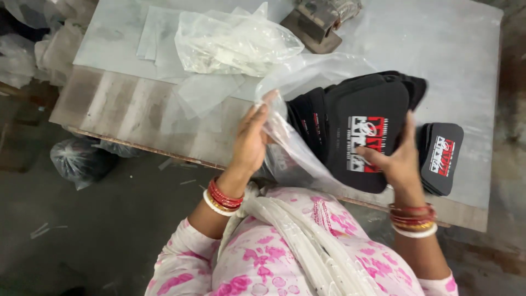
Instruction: The person ties a plastic bag containing black printed items, then uses shears to open a new empty plastic bag, and places a stack of black printed materials inside it before tying the new bag closed.
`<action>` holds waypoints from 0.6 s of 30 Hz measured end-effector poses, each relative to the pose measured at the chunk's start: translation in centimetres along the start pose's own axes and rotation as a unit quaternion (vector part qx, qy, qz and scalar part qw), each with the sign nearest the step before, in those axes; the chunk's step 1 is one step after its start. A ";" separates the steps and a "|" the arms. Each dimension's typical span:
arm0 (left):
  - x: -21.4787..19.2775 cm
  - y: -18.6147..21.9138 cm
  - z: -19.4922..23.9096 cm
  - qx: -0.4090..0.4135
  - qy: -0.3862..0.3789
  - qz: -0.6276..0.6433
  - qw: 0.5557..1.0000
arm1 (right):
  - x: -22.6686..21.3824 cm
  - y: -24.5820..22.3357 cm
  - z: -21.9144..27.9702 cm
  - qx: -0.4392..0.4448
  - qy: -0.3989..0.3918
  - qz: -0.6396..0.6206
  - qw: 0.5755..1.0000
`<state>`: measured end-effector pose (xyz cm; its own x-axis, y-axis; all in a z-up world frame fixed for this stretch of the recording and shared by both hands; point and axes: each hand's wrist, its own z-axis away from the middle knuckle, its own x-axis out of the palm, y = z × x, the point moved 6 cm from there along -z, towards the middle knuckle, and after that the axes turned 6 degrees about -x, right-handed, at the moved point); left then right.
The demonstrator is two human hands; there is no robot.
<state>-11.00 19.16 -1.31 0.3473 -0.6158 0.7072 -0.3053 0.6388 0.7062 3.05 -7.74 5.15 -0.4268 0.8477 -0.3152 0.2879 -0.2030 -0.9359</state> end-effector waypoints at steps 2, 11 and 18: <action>1.2 -0.7 -0.4 -0.041 -0.053 0.025 0.997 | -0.7 -2.3 -0.7 -0.021 -0.001 0.054 0.998; -0.2 1.9 -1.0 -0.034 -0.052 -0.020 0.998 | 7.5 0.0 -3.8 -0.167 -0.134 0.408 0.888; 1.9 1.6 0.2 -0.089 -0.078 0.011 0.993 | 12.7 2.9 -0.1 -0.286 -0.141 0.414 0.853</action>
<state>-11.00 18.90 1.14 0.1958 -0.6564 0.7285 -0.1453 0.7153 0.6835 -1.49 2.50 -1.53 -0.0405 0.3624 -0.9311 0.9275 -0.3328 -0.1699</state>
